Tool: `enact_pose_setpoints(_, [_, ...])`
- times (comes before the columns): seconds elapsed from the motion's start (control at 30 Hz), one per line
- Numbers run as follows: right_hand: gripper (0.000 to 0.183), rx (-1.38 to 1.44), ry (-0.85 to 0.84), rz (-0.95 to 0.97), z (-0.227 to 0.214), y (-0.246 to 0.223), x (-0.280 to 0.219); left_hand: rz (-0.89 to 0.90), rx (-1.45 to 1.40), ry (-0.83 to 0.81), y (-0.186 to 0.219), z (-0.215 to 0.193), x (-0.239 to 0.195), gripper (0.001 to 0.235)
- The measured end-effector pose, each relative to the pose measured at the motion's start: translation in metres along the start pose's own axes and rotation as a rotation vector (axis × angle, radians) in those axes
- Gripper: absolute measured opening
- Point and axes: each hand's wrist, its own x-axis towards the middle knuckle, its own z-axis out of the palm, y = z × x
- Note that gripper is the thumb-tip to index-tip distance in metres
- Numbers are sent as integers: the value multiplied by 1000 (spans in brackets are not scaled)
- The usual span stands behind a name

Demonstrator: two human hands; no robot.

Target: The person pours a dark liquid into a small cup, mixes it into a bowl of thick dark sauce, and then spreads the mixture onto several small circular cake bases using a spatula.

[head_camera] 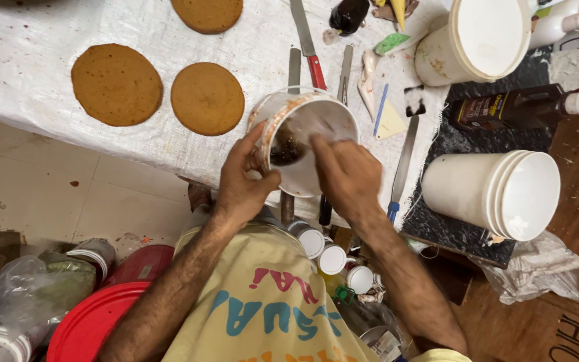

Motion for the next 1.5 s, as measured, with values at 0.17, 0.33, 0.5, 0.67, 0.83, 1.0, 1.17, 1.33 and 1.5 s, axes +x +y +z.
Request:
enact_pose_setpoints(0.17, [27, -7, -111, 15, 54, 12, 9, 5, 189, -7, 7, 5, -7, 85])
enact_pose_setpoints(0.33, [22, 348, -251, 376, 70, 3, 5, -3, 159, -51, 17, 9, -4, 84])
enact_pose_setpoints(0.5, [26, 957, -220, 952, 66, 5, 9, -30, 186, -54, 11, 14, 1, 85])
enact_pose_setpoints(0.67, [27, 716, -121, 869, 34, 13, 5, -68, 21, -4, -10, 8, 16, 89])
enact_pose_setpoints(0.83, [24, 200, 101, 457, -18, 20, -3, -47, -113, -3, -32, 3, 23, 85])
enact_pose_setpoints(1.0, [22, 139, 271, 380, -73, 30, 7, -23, -109, -43, -33, -1, 28, 83])
enact_pose_setpoints(1.17, [31, -83, 416, 262, -105, 37, 13, -81, -158, -74, -25, -7, 34, 84])
enact_pose_setpoints(1.33, [34, -195, 509, 90, -86, 36, 6, -67, -64, -99, -25, -12, 34, 86])
enact_pose_setpoints(1.5, [11, -184, -216, 357, -1, 4, -1, -106, 40, -113, -24, -13, 31, 86])
